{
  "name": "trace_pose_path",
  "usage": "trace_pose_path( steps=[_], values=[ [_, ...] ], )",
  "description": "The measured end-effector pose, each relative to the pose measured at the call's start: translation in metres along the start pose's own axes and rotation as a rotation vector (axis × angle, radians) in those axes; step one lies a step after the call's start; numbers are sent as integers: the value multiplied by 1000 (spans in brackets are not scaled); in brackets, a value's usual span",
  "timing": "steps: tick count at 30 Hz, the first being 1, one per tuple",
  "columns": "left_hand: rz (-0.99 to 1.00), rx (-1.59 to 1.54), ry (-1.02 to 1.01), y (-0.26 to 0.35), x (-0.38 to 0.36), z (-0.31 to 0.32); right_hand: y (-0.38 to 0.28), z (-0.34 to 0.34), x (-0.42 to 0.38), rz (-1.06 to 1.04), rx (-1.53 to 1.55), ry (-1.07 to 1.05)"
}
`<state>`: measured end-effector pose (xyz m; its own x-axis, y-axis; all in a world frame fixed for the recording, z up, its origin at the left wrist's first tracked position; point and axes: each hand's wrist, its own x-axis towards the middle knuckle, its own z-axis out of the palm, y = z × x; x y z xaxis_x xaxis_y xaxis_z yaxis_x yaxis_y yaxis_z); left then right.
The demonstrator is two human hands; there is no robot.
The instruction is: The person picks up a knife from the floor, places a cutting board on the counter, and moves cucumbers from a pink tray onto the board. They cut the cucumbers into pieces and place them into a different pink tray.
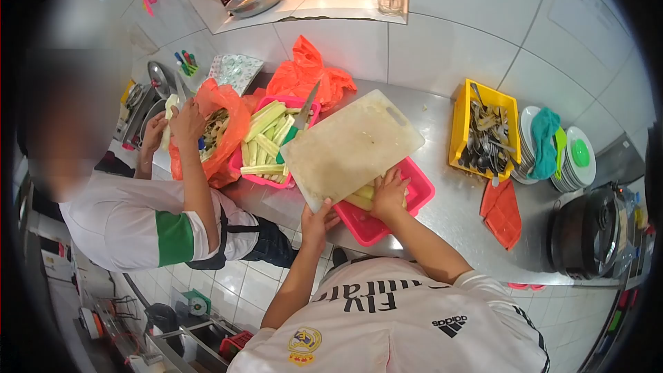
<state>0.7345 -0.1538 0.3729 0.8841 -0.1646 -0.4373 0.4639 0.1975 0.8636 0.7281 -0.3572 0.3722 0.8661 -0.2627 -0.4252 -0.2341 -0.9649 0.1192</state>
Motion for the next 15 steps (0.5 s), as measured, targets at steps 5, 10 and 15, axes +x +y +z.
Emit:
trace_pose_path(
  steps=[5,10,15],
  values=[
    [5,-46,29,-3,-7,3,-10,9,27,-75,-146,35],
    [-26,-82,-6,-2,-3,0,-1,-4,31,-119,66,-63],
    [-14,-83,-14,-6,0,-1,3,-3,28,-137,143,18]
  ],
)
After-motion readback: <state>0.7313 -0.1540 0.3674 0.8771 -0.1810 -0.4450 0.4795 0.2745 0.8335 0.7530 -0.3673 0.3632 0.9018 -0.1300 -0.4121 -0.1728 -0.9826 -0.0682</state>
